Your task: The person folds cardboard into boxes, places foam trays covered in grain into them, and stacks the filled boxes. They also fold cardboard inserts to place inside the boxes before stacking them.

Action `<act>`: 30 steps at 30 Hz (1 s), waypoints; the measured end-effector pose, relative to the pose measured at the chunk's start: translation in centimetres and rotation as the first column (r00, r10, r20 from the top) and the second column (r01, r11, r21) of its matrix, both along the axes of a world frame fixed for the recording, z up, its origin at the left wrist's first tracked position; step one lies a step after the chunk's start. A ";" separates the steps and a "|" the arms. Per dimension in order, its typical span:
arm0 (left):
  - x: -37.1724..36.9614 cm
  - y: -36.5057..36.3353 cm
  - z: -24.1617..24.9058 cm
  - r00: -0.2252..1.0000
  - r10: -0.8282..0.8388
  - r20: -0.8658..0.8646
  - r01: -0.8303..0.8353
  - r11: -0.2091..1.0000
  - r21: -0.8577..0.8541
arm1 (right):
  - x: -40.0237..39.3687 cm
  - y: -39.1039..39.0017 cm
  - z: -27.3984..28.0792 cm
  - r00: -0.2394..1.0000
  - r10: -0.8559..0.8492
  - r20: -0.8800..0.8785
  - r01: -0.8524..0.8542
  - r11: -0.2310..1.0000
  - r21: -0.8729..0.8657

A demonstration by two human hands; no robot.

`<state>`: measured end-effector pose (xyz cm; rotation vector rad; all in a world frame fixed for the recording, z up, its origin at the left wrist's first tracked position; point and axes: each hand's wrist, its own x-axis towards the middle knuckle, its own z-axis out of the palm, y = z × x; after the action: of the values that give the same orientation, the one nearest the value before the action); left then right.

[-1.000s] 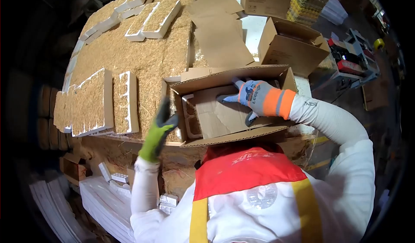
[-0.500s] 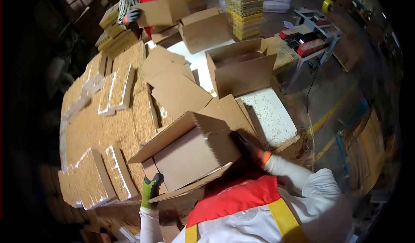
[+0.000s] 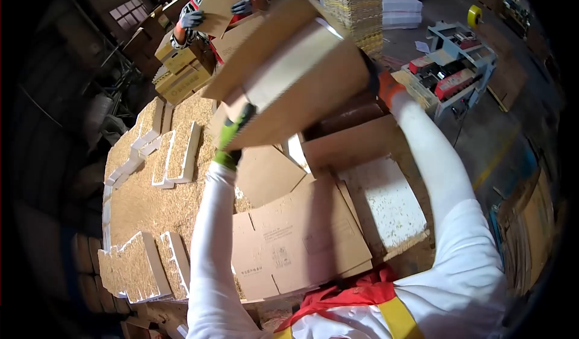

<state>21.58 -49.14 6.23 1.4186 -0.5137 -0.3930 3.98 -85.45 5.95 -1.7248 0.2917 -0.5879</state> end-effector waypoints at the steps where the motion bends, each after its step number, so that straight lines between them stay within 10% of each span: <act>1: 0.0 -0.1 -1.7 0.997 -0.006 -0.070 0.005 1.000 -0.010 | -1.6 -1.4 -1.6 1.000 0.002 -0.016 -0.002 1.000 -0.004; 3: -6.0 -1.7 1.7 0.996 0.046 0.077 -0.064 0.965 0.254 | -4.9 -3.5 -4.7 1.000 -0.007 -0.029 0.007 1.000 0.022; 8: -6.1 -1.4 -1.0 0.948 -0.179 -0.262 0.173 0.984 -0.044 | -6.1 -6.9 -10.9 0.998 -0.061 -0.003 0.061 0.993 0.098; 11: -2.1 1.3 -6.3 0.967 -0.239 0.083 0.215 0.949 0.230 | -3.7 -5.1 -8.9 0.987 -0.120 0.106 0.130 0.986 -0.101; 14: -1.5 2.0 -5.7 0.539 -0.559 0.630 -0.164 0.663 0.730 | -3.7 -4.9 -4.5 0.970 -0.207 -0.131 0.168 0.951 -0.258; 19: 0.7 2.7 -7.4 0.385 -0.455 0.803 -0.287 0.768 0.572 | -4.2 -8.3 -11.4 0.989 0.112 -0.092 -0.101 0.987 0.123; 22: 0.7 3.0 -6.4 0.576 -0.534 0.619 -0.085 0.714 0.695 | -3.9 -7.3 -13.9 0.987 0.073 -0.144 -0.079 0.996 -0.035; 24: 0.7 2.2 -5.8 0.466 -0.513 0.721 -0.187 0.740 0.647 | -3.4 -7.2 -14.3 0.971 0.076 -0.225 -0.132 0.961 -0.244; 30: 3.6 1.7 -6.6 0.422 -0.516 0.745 -0.205 0.746 0.633 | 0.0 -6.2 -12.3 0.867 -0.014 -0.499 -0.433 0.475 -0.766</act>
<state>25.16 -47.41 -0.40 2.2662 -1.5690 0.1407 4.03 -91.68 -6.38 -2.8714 0.0581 -0.0836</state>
